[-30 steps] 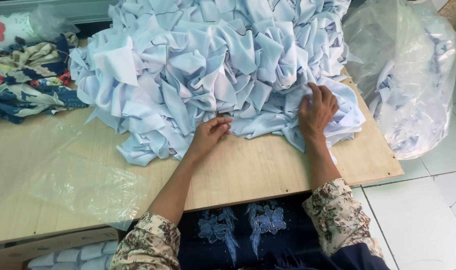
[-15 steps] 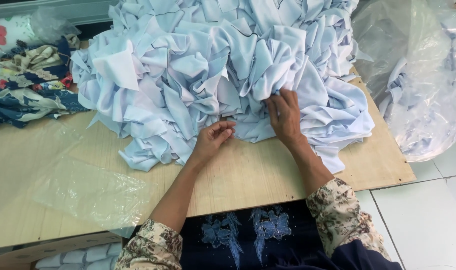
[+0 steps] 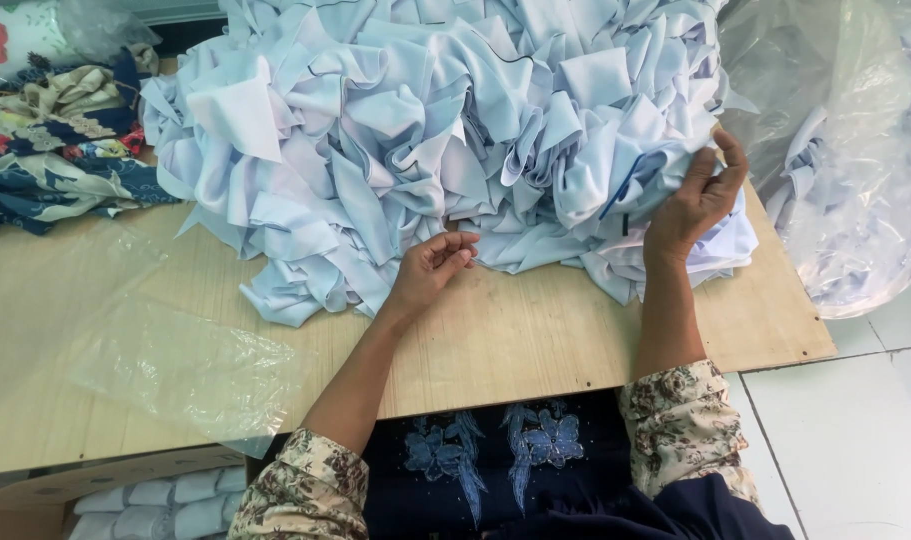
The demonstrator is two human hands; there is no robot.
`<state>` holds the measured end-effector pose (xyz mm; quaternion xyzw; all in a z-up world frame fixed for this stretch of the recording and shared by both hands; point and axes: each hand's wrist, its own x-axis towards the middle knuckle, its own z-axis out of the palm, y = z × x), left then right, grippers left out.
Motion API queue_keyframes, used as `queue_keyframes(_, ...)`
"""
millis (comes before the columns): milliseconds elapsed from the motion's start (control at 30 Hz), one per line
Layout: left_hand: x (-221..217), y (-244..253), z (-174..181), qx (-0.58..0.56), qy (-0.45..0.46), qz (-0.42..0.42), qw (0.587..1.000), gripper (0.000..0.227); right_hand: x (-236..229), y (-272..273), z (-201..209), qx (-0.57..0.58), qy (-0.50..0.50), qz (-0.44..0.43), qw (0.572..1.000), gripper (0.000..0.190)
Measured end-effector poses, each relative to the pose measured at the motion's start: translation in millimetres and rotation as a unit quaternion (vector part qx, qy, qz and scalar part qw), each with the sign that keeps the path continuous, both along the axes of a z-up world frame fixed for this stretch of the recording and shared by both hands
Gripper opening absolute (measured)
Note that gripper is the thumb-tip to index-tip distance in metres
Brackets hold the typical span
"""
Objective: Folding small pieces of white fabric into rectangles and placing them into individual clear plastic bags.
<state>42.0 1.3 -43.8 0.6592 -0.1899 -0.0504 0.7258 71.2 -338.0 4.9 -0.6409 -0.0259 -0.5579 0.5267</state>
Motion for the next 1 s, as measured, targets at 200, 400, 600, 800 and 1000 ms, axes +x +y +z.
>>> queue_keyframes(200, -6.2, 0.9, 11.7, 0.009, 0.047, -0.015, 0.999, 0.029, -9.8, 0.9, 29.9, 0.17, -0.001, -0.057, 0.984, 0.035)
queue_keyframes(400, -8.1, 0.2, 17.1, 0.025, 0.047, -0.017, 0.998, 0.029, -6.0, -6.8, 12.5, -0.065, 0.061, -0.124, 0.988, 0.04)
queue_keyframes(600, -3.4, 0.5, -2.7, 0.012, -0.015, -0.018, 1.0, 0.027, -4.3, -9.5, 4.4, -0.322, 0.044, -0.286, 0.901, 0.027)
queue_keyframes(800, 0.2, 0.8, -9.9, 0.025, -0.016, -0.021, 0.999, 0.029, -15.4, 70.3, 19.5, -0.371, 0.126, 0.029, 0.92, 0.028)
queue_keyframes(1000, -3.6, 1.7, -4.7, 0.037, -0.015, -0.02, 0.999, 0.029, 16.7, 39.6, -34.3, -0.39, 0.295, -0.01, 0.872, 0.019)
